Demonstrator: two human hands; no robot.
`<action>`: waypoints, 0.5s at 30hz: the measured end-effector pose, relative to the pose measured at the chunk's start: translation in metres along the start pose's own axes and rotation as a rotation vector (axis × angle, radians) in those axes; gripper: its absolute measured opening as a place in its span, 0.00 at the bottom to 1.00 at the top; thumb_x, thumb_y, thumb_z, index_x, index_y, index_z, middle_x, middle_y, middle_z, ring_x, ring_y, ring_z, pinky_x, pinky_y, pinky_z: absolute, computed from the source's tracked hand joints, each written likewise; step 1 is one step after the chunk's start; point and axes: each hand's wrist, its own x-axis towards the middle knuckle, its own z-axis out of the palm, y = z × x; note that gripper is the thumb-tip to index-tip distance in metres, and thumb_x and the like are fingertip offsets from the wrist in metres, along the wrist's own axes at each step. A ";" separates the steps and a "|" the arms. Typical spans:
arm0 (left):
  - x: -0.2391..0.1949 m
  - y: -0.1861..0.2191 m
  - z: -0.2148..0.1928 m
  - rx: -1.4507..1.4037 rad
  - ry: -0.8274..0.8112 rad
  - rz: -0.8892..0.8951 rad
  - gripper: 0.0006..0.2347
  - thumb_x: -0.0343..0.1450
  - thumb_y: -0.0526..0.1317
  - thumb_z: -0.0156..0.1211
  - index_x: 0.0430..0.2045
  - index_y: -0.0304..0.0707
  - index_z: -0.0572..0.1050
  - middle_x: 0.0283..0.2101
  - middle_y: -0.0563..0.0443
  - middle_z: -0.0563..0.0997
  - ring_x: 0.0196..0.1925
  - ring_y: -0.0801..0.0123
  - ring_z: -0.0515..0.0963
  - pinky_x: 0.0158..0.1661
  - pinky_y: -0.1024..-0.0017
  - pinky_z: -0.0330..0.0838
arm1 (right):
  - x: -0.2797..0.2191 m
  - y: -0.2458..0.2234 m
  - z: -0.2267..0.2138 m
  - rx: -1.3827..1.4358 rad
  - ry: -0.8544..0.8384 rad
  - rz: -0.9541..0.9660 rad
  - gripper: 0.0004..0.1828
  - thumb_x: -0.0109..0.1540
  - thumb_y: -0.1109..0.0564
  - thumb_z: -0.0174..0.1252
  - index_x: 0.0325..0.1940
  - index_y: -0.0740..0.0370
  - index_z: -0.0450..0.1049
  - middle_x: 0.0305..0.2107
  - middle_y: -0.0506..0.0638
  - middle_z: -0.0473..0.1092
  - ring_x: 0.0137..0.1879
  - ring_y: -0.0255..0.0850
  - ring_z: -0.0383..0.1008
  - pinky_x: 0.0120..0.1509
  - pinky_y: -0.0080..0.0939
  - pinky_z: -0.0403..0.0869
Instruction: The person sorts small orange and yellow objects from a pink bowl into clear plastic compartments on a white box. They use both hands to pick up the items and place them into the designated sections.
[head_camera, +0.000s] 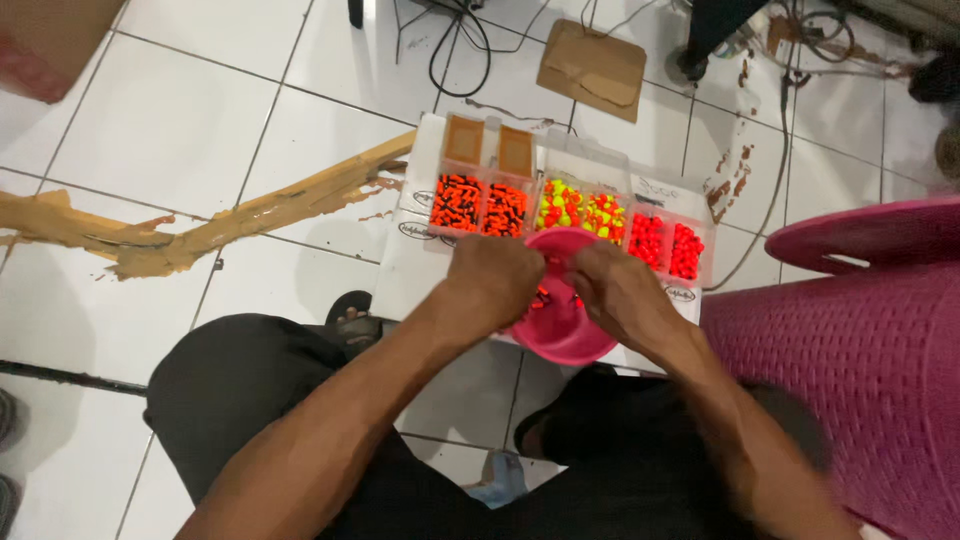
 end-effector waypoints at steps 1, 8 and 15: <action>0.001 0.000 -0.001 0.001 -0.002 0.005 0.09 0.71 0.34 0.54 0.37 0.39 0.84 0.37 0.44 0.86 0.45 0.47 0.86 0.37 0.40 0.79 | -0.003 0.015 0.011 0.000 0.002 0.005 0.09 0.65 0.60 0.55 0.46 0.65 0.74 0.35 0.68 0.72 0.44 0.71 0.75 0.45 0.66 0.75; 0.002 -0.006 0.003 -0.013 0.050 0.067 0.08 0.66 0.36 0.64 0.35 0.35 0.83 0.33 0.39 0.85 0.40 0.44 0.86 0.36 0.44 0.80 | 0.009 0.028 0.044 -0.202 -0.200 0.049 0.11 0.65 0.55 0.45 0.48 0.51 0.72 0.43 0.53 0.71 0.51 0.61 0.75 0.50 0.61 0.75; 0.011 -0.002 0.019 -0.009 -0.008 0.048 0.08 0.67 0.33 0.57 0.33 0.35 0.83 0.32 0.40 0.85 0.38 0.46 0.87 0.35 0.45 0.80 | 0.023 0.029 0.075 -0.344 -0.218 -0.018 0.12 0.66 0.52 0.44 0.45 0.53 0.74 0.42 0.54 0.71 0.53 0.57 0.74 0.48 0.57 0.75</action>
